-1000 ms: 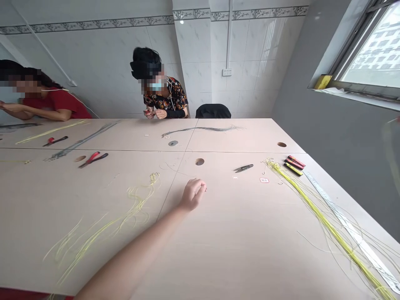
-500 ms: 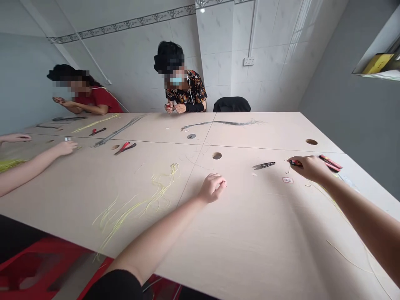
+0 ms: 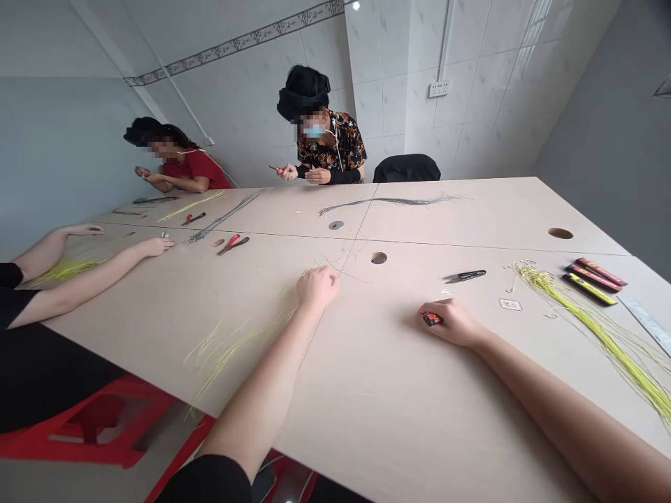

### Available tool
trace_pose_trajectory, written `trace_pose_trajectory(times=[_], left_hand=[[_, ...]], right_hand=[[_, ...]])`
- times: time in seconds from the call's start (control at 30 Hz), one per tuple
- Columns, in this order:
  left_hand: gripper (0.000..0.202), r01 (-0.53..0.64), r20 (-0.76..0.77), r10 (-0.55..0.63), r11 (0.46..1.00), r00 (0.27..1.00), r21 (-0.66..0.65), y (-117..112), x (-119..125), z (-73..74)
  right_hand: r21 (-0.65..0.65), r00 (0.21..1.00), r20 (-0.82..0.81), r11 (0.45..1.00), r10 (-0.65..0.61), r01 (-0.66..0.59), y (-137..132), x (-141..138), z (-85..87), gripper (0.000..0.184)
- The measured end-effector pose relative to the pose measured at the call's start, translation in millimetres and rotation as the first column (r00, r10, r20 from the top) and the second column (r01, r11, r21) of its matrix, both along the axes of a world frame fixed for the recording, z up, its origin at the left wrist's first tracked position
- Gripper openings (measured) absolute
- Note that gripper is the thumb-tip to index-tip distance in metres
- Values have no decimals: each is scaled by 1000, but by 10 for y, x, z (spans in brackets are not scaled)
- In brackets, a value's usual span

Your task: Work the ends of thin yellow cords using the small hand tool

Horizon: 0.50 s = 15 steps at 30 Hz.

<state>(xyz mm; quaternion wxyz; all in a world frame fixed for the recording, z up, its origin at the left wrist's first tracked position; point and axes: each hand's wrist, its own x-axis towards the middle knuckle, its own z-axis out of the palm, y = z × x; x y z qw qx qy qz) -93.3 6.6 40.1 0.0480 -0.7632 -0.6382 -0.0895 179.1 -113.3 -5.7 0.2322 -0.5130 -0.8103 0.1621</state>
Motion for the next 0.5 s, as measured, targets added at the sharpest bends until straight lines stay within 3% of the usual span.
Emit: trace_pose_trajectory(times=[0.07, 0.17, 0.5], left_hand=[[21, -142, -16, 142, 988, 990, -56, 60, -83, 36], [23, -255, -51, 251, 955, 967, -148, 94, -128, 43], [23, -333, -71, 326, 923, 943, -194, 195, -219, 5]], right_hand=[[-10, 999, -15, 999, 31, -31, -14, 30, 12, 21], [-2, 997, 39, 998, 65, -65, -18, 32, 32, 19], [-17, 982, 145, 992, 124, -123, -9, -2, 35, 19]])
